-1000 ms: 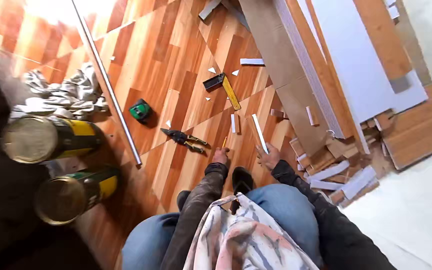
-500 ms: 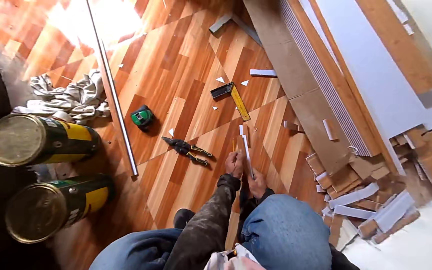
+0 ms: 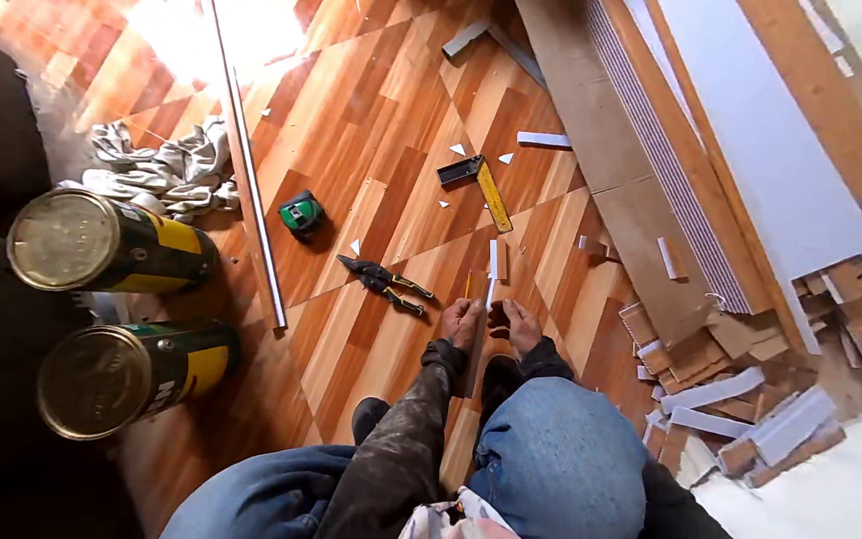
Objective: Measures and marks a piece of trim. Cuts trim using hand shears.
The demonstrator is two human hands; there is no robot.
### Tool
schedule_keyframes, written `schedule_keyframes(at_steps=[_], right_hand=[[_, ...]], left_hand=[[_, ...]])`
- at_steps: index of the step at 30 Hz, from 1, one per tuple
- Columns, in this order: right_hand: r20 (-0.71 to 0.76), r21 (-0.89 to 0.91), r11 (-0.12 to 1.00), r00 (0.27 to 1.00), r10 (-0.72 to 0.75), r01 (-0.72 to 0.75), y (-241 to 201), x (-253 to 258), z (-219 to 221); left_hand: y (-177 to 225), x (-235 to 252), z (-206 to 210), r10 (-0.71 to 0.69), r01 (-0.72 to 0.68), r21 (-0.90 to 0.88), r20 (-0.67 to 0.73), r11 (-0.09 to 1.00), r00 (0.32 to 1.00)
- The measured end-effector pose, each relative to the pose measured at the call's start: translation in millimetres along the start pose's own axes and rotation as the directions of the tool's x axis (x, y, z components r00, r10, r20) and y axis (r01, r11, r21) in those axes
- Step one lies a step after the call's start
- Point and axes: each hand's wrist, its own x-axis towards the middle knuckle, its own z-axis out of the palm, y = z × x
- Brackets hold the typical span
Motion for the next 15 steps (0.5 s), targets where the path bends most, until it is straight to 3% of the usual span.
schedule_keyframes(at_steps=[4, 10, 13, 15], right_hand=[[0.107, 0.222, 0.974, 0.994, 0.027, -0.051, -6.8, 12.7, 9.4], [0.207, 0.361, 0.932, 0.973, -0.106, 0.025, 6.7, 25.4, 15.5], [0.100, 0.181, 0.980, 0.989, -0.108, 0.088, 0.8, 37.4, 16.9], [0.014, 0.034, 0.995, 0.995, -0.096, 0.096, -6.6, 57.2, 18.8]], left_hand=[[4.1, -3.6, 5.2, -0.019, 0.028, -0.085, 0.112, 0.996, 0.994], [-1.8, -3.0, 1.6, -0.024, 0.037, -0.085, 0.155, 0.996, 0.988], [-2.8, -0.1, -9.7, -0.024, 0.014, 0.069, 0.139, 0.998, 0.990], [1.6, 1.9, -30.9, -0.065, 0.054, 0.183, 0.056, 0.982, 0.996]])
